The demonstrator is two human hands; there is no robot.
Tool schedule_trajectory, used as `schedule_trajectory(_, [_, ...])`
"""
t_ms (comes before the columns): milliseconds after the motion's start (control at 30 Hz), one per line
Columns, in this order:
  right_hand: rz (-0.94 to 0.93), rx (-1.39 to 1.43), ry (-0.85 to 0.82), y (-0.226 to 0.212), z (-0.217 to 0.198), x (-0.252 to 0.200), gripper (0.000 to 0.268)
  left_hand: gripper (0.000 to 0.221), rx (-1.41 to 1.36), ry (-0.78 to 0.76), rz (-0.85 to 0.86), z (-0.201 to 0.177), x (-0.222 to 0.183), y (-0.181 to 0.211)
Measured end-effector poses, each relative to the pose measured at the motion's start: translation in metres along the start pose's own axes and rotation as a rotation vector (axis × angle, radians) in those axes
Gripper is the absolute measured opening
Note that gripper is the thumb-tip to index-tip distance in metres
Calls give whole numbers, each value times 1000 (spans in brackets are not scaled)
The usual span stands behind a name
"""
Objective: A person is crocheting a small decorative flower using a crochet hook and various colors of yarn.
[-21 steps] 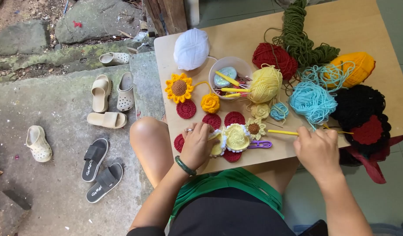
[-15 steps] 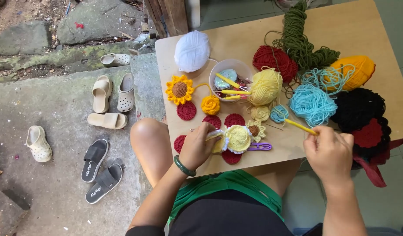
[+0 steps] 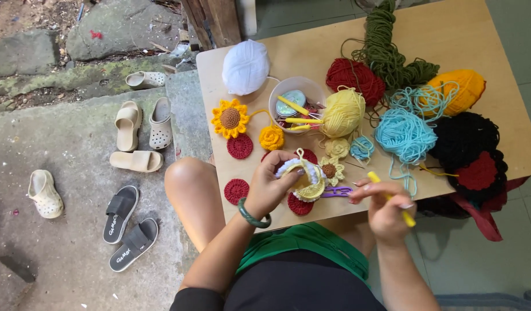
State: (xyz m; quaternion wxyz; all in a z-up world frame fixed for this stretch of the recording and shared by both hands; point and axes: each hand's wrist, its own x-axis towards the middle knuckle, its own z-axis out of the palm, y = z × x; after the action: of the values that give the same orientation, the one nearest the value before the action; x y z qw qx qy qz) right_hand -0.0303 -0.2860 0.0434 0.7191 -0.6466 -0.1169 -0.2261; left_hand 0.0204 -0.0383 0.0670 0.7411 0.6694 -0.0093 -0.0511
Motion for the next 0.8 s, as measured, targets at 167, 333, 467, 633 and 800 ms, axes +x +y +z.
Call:
schedule_trajectory(167, [-119,-368,-114,-35,58,21,34,29,-229,89,-42,32,-2,-8])
schedule_trajectory(333, [57,-437,-135,-16,59,15,44,29,-245,93,-78,39,-7,-17])
schedule_trajectory(467, [392,-36,-18,-8,58,15,40,36,-515,36,-206,34,-2,-32])
schedule_trajectory(633, [443,28,45,-2,52,18,40,45,-655,-22,-244,21,-4,-19])
schedule_trajectory(800, [289,-144,141,-14,40,31,41,44,-514,-4,-13,-6,-10,-7])
